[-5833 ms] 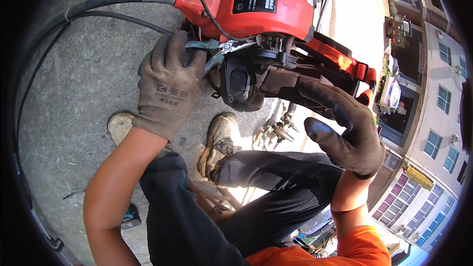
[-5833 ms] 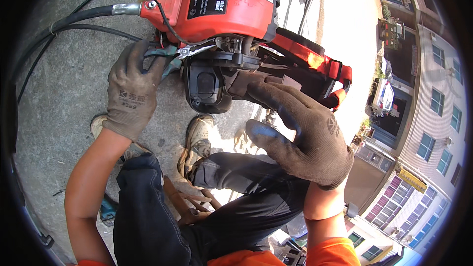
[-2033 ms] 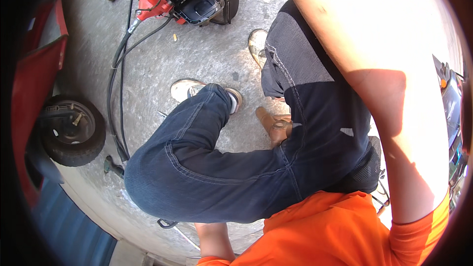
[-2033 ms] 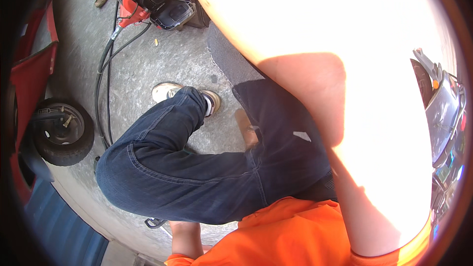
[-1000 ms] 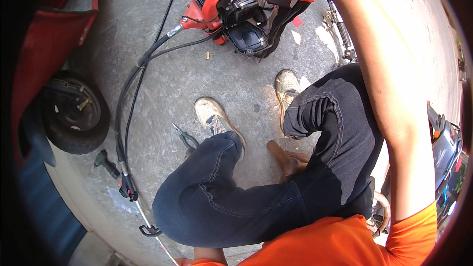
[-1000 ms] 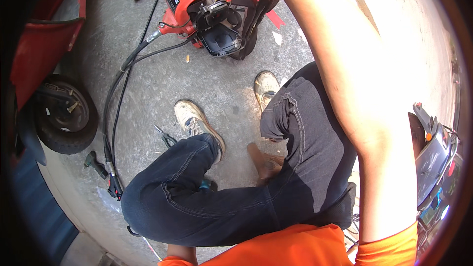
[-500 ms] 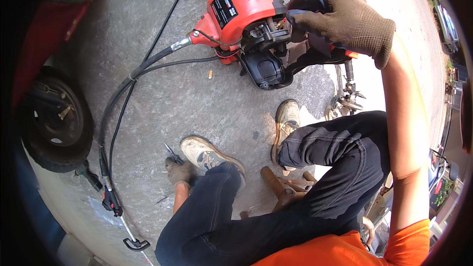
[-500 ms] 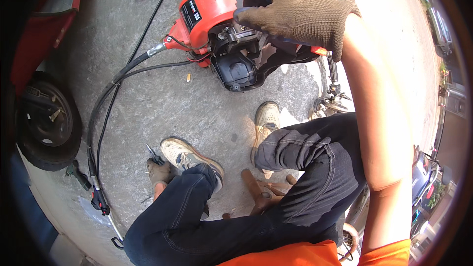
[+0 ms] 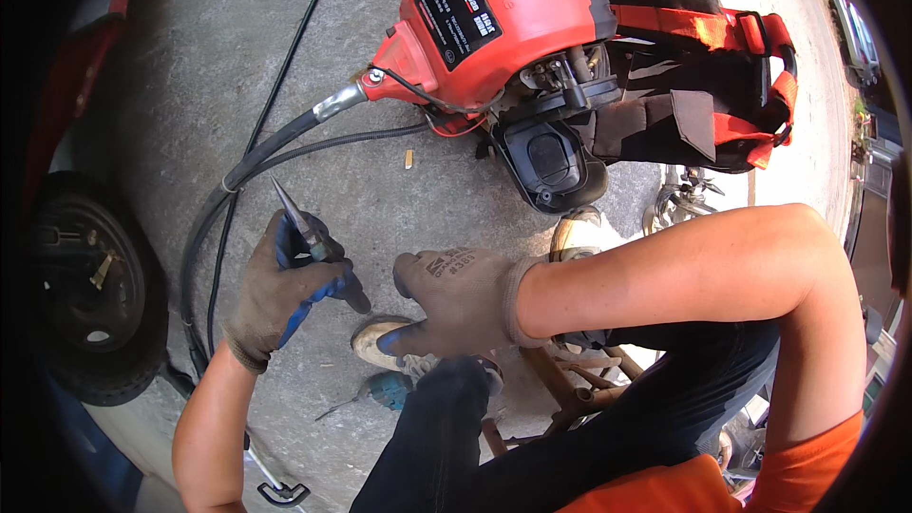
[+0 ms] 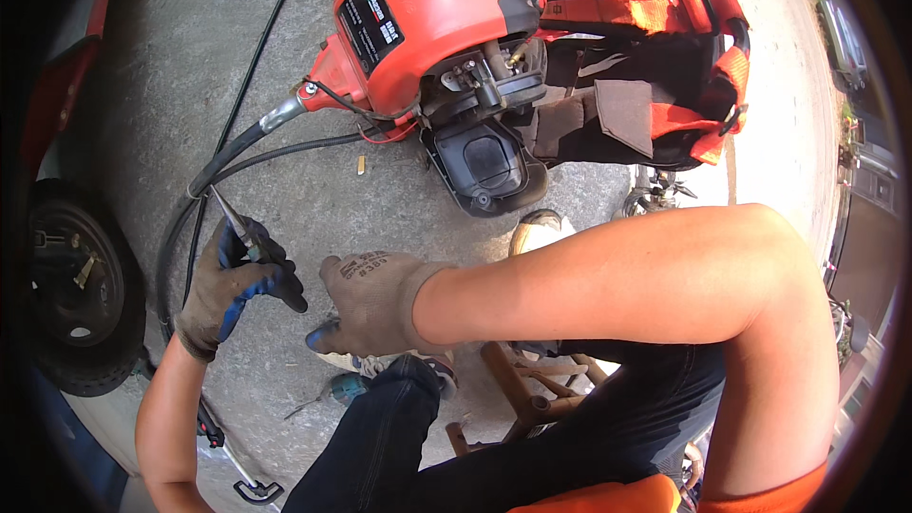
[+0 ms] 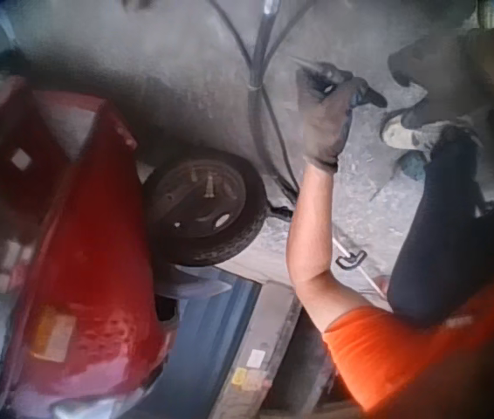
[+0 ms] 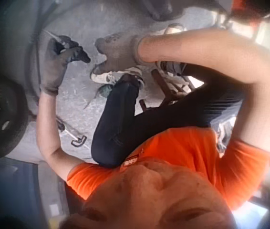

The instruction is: The person assembles a long-handled tool by attaching a metal shaft to a black handle using a cordless drill. They then connect a flexible hose to the handle and adjust a red backpack-mounted engine unit.

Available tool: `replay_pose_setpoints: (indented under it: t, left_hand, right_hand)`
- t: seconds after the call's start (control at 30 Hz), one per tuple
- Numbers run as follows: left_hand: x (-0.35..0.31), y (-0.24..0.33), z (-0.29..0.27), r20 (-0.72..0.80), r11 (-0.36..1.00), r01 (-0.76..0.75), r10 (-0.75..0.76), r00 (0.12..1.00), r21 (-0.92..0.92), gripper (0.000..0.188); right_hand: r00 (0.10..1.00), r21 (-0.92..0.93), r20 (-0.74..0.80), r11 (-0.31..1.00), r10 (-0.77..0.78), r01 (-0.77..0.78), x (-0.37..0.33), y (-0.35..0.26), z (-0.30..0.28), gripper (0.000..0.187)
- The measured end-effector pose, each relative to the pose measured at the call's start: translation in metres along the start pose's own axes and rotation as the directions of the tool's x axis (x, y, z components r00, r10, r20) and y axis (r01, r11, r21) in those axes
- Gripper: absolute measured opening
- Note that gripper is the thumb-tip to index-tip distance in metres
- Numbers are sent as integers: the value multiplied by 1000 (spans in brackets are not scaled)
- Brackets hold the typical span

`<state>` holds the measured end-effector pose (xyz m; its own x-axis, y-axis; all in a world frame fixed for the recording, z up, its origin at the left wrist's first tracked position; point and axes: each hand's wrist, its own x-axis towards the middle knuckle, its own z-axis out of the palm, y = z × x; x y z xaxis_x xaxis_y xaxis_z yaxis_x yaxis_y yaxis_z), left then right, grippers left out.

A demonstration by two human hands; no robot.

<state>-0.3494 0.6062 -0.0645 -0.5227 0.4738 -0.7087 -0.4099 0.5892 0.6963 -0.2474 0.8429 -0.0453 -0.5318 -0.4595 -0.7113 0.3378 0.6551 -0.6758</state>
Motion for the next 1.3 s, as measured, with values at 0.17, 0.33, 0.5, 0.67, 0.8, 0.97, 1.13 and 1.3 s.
replay_pose_setpoints:
  t: [0.17,0.33,0.5,0.67,0.8,0.97,1.13,1.3]
  left_hand:
    - [45,9,-6,101,987,154,-149,984,-46,30]
    - [54,23,-7,112,965,248,-256,960,79,36]
    - [68,63,-30,278,902,-112,-10,961,418,45]
    - [128,61,-53,26,792,-393,432,902,467,52]
    - [177,51,-55,190,798,-233,151,970,555,45]
    - [189,60,-20,219,912,-190,114,969,363,39]
    - [197,78,4,234,917,-104,11,972,386,32]
    - [179,75,27,148,915,-22,-42,988,403,19]
  right_hand:
    - [993,476,-113,879,32,26,75,10,1,59]
    - [988,684,-109,729,109,-5,91,6,14,46]
    - [777,668,-569,701,267,249,85,-10,29,40]
    - [794,775,-557,496,242,392,54,29,63,32]
    - [168,444,-881,648,443,618,34,54,100,27]
    - [-341,387,-500,558,796,734,9,73,106,27]
    - [-537,317,-524,736,661,597,-1,112,54,41]
    - [-478,317,-557,706,679,634,-24,141,-10,27]
